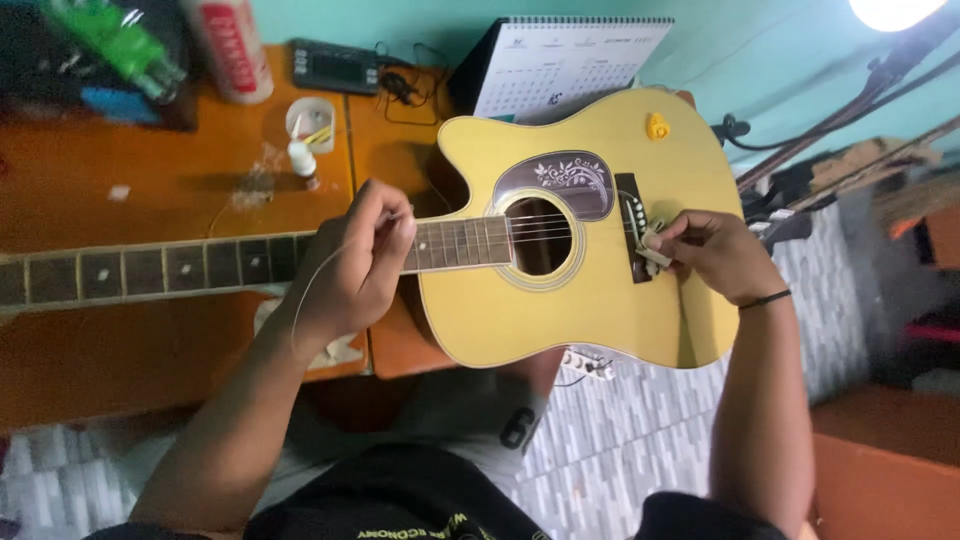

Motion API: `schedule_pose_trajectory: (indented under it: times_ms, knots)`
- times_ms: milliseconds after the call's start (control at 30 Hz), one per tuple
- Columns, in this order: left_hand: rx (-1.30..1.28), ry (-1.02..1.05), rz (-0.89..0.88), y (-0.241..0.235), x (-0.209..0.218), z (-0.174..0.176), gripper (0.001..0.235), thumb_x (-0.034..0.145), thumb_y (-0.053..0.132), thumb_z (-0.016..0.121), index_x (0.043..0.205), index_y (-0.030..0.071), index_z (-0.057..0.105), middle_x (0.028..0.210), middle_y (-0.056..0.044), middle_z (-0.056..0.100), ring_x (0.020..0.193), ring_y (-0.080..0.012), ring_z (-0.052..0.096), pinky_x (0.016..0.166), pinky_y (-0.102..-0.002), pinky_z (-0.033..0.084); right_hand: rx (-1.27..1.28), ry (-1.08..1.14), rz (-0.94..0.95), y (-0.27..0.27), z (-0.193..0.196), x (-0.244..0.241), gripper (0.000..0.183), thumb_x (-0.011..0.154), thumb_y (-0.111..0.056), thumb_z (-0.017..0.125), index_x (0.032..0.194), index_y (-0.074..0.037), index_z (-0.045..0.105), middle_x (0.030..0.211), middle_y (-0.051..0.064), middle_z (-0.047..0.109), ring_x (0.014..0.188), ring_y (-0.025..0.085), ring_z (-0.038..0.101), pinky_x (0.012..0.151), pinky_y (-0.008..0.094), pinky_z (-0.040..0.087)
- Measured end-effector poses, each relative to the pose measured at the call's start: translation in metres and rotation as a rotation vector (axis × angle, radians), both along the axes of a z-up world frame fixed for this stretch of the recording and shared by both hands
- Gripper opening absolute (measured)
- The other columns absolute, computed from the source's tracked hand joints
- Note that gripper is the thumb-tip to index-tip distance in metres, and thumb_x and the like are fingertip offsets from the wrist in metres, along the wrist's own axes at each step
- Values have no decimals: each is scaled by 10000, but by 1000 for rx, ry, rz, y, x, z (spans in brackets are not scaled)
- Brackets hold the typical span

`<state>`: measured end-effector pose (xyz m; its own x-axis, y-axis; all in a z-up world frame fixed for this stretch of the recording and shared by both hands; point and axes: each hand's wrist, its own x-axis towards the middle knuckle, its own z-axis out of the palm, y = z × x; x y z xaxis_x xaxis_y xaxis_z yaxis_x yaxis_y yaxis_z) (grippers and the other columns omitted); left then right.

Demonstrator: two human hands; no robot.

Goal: The person replaces a guitar string on an acoustic guitar. They thread the string through the bridge, pull it taut, and then wind it onto the tuning peg at the headstock.

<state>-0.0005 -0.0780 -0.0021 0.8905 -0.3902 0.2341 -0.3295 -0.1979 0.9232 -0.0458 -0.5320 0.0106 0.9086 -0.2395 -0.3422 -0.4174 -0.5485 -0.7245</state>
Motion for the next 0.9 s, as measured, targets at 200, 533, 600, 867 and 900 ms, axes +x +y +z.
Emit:
schedule_pose_trajectory:
  times_ms: [200,533,600,867,900]
  knots:
    - [-191,148,-62,24,-27,13,267,1092,355,389,1020,110,468,756,16,395,631,-108,377,640,-283,359,-355,72,-149,30,36,-6,82,935,-172,774,932,-93,796,911,53,768,851,159,684,733,318,534]
    - [-406,57,-127,85,-49,12,272,1096,386,444,1105,127,530,678,-14,488,662,-130,513,638,-324,468,-274,-359,945,240,54,22,260,966,-195,653,1197,-78,670,963,199,752,959,433,720,785,520,544]
    - [-413,123,-294,109,-46,29,223,1096,321,458,1177,117,499,723,49,466,688,-77,504,673,-274,475,-115,-101,1097,281,69,24,223,972,-246,620,1148,-155,723,774,76,804,767,239,804,716,426,600]
    - [-369,-35,-173,180,-51,40,144,1111,249,437,1117,113,483,829,-25,507,641,-147,620,614,-322,525,-89,-146,1124,361,97,33,221,1038,-172,562,884,-103,704,549,-2,444,607,104,474,549,293,464]
    - [-278,-197,-6,182,-52,37,128,1120,227,424,1119,121,496,733,-34,536,614,-159,595,599,-351,496,-48,-170,1118,364,92,35,226,1039,-143,563,862,-90,693,556,-18,432,610,109,464,564,282,454]
